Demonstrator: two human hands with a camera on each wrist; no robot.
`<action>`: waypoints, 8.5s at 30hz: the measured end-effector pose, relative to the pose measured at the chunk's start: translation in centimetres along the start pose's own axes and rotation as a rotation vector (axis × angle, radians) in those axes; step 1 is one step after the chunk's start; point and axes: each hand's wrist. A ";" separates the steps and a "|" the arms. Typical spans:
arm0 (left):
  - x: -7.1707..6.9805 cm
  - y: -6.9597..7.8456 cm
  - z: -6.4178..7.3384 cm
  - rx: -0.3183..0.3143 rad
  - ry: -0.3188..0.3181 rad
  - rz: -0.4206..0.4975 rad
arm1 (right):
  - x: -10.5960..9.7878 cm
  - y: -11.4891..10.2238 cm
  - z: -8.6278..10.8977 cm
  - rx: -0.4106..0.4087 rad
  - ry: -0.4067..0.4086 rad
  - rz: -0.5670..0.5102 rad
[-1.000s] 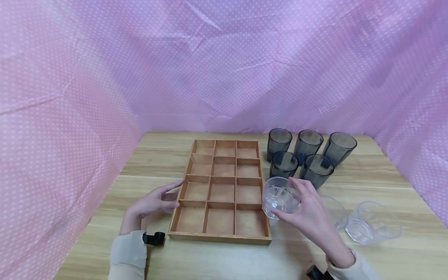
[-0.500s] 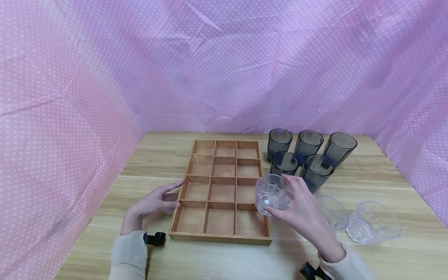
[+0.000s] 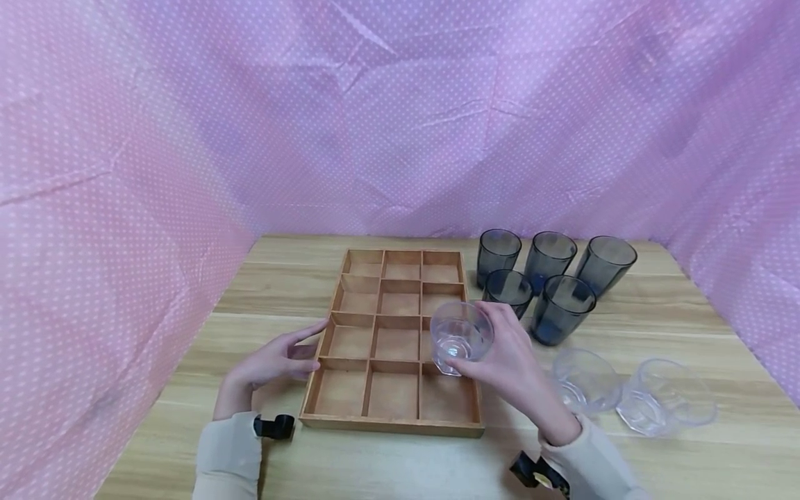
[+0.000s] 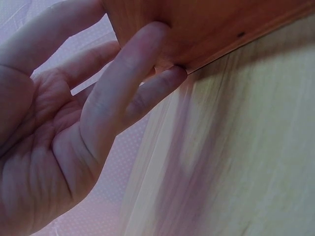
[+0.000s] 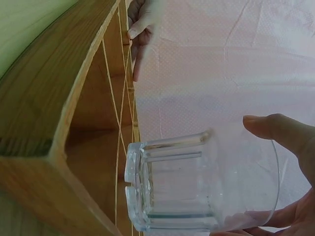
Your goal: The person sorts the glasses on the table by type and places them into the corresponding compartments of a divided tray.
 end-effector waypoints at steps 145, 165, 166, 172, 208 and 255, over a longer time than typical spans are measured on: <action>0.2 0.4 0.0 -0.006 0.003 0.023 | 10.3 -1.8 -10.7 0.116 -0.234 -0.464; 0.0 -0.2 -0.2 0.031 -0.007 -0.006 | 4.9 -0.6 -5.2 0.063 -0.263 -0.625; 0.0 -0.2 -0.2 0.030 -0.005 -0.007 | 4.7 -0.5 -4.9 0.056 -0.268 -0.622; 0.1 -0.3 -0.4 0.034 -0.004 -0.008 | 2.9 -0.3 -3.4 0.021 -0.272 -0.602; 0.1 -0.4 -1.0 0.034 -0.016 -0.021 | -3.9 3.1 4.3 -0.130 -0.146 -0.581; -0.1 -0.9 -1.0 0.063 -0.036 0.004 | -8.1 12.3 10.9 0.150 0.089 -0.204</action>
Point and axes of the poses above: each hand's wrist, its own z-axis away from the middle knuckle, its own x-axis out of the palm, y = z × x, and after that the axes turned 8 degrees about -x, right-handed
